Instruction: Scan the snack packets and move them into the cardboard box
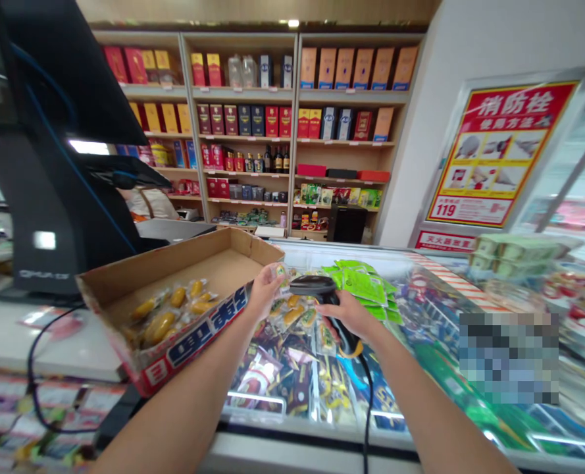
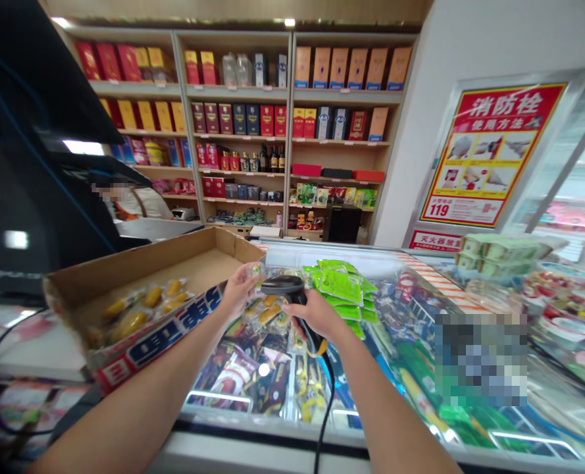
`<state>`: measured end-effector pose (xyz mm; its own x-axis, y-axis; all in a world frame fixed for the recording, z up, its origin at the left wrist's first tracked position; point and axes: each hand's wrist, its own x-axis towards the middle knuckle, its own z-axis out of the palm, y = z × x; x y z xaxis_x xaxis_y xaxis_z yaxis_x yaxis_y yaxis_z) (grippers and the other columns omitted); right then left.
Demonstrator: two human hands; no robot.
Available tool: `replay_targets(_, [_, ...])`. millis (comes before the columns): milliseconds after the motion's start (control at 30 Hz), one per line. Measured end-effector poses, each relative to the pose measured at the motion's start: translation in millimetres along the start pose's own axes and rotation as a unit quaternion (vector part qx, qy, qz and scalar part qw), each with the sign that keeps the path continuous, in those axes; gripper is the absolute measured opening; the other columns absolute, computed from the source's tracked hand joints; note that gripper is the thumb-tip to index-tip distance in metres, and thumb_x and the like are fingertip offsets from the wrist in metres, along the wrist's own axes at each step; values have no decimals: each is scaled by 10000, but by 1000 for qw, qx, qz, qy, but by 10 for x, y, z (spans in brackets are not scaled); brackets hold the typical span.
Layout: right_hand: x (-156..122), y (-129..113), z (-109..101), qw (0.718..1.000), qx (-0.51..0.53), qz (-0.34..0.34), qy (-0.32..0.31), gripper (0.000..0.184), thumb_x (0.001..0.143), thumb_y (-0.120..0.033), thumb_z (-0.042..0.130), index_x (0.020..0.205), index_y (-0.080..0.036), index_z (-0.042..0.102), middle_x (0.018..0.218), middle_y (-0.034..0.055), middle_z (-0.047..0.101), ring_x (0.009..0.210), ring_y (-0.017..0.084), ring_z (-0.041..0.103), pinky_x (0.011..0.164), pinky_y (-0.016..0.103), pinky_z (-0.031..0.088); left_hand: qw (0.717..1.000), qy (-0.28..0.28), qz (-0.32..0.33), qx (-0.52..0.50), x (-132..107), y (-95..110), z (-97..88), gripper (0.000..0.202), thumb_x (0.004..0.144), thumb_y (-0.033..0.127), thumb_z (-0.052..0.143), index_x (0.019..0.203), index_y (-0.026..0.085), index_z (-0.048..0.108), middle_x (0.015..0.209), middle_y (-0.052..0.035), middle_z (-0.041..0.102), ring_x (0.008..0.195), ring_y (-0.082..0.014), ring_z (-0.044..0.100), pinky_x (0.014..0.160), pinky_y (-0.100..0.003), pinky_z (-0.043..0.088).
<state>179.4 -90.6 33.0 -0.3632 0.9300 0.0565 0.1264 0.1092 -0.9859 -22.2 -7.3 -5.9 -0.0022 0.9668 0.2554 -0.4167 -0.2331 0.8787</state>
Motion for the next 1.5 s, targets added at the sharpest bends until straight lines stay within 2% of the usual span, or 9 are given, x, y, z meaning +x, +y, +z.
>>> replay_targets(300, [-10,-23,29,999,-31,14,-9,256,671,-372,674,595,-193,507,388,-31,519,281,102,437,309,220,382,998,41,45,5,-13,87,39,595,521,419,848,993,189,569,814,-24,703,637,-168,677,530,-232,504])
replay_targets(667, [-12,-11,25,1000,-12,23,-8,249,679,-359,679,596,-186,520,394,-27,526,291,108,449,310,229,391,997,48,65,20,14,23,35,549,547,417,820,989,183,592,844,-29,704,725,-175,671,610,-262,525])
replay_targets(767, [18,4,0,999,20,15,48,257,687,-370,687,607,-183,530,413,-21,541,307,111,460,312,234,399,997,51,58,20,54,-57,9,556,552,433,809,999,187,589,843,-19,690,725,-169,661,606,-253,513])
replay_targets(833, [56,6,-52,991,62,4,116,250,669,-368,705,638,-179,544,434,-22,554,320,113,475,311,232,402,997,57,51,26,73,-111,5,523,546,425,805,960,185,596,806,-1,671,715,-154,645,601,-235,497])
replay_targets(933, [120,0,-192,964,139,-28,226,261,643,-376,724,683,-191,546,446,-31,561,323,122,485,303,240,409,996,61,36,46,66,-139,49,476,527,383,801,915,183,612,758,22,647,665,-126,605,587,-217,469])
replay_targets(1067, [165,-18,-399,914,214,-90,333,303,627,-391,741,715,-214,511,454,-40,566,330,138,514,295,248,407,994,16,34,107,53,-48,237,408,529,341,790,865,174,629,725,6,654,661,-147,602,629,-253,476])
replay_targets(1167, [156,-47,-471,887,247,-119,371,343,606,-388,755,756,-218,498,448,-52,559,339,148,536,293,242,403,983,-5,56,175,110,19,483,334,530,281,800,789,171,620,705,-14,659,721,-181,631,697,-276,481])
replay_targets(1367, [122,-93,-447,882,256,-135,371,392,605,-423,760,790,-223,477,447,-70,551,345,146,543,305,242,406,934,7,23,356,163,-87,981,304,547,197,791,795,187,615,601,1,603,672,-210,622,693,-297,453])
replay_targets(1500, [141,-77,-426,883,259,-134,368,364,615,-421,743,786,-230,485,445,-69,545,344,154,536,309,258,405,898,15,76,433,97,-84,1045,279,527,163,775,760,194,623,832,-77,668,883,-262,640,811,-322,453])
